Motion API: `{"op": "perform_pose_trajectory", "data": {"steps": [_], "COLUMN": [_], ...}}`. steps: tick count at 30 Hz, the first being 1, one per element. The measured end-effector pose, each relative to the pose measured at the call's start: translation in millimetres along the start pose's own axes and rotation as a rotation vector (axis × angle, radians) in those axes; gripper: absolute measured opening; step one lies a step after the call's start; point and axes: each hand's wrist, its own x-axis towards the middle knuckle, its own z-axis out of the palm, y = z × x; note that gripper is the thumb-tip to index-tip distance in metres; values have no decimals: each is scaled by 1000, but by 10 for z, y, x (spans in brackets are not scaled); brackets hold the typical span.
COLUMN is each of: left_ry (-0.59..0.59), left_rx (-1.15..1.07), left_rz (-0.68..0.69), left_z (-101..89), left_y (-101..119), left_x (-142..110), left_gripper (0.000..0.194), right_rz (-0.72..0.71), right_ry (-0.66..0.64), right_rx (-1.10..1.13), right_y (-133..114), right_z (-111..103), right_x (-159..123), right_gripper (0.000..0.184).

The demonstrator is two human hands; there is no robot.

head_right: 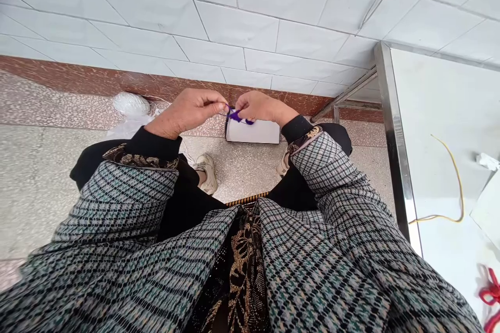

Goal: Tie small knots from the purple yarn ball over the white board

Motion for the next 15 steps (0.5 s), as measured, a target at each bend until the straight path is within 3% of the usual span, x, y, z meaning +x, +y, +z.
{"op": "perform_pose_trajectory", "data": {"steps": [2, 4, 8, 10, 12, 14, 15], "left_ry": [73, 68, -151, -277, -330, -277, -218], "left_rx": [28, 44, 21, 12, 1, -18, -25], "left_rz": [-49, -71, -8, 41, 68, 69, 56], "left_z": [-18, 20, 166, 189, 149, 70, 29], "left_y": [-38, -69, -59, -19, 27, 58, 62], "left_x": [11, 23, 30, 18, -1, -19, -24], "left_gripper": [24, 24, 26, 26, 27, 28, 28], "right_rz": [-60, -181, -329, -275, -168, -69, -40], "right_ry": [-147, -189, -47, 75, 178, 182, 125], "right_rx": [139, 339, 568, 517, 367, 179, 102], "right_y": [-32, -60, -58, -30, 5, 27, 29], "right_z": [-12, -28, -49, -54, -58, -62, -63], "right_x": [-62, -98, -63, -12, 30, 35, 22], "right_gripper": [19, 24, 32, 29, 25, 25, 24]}}
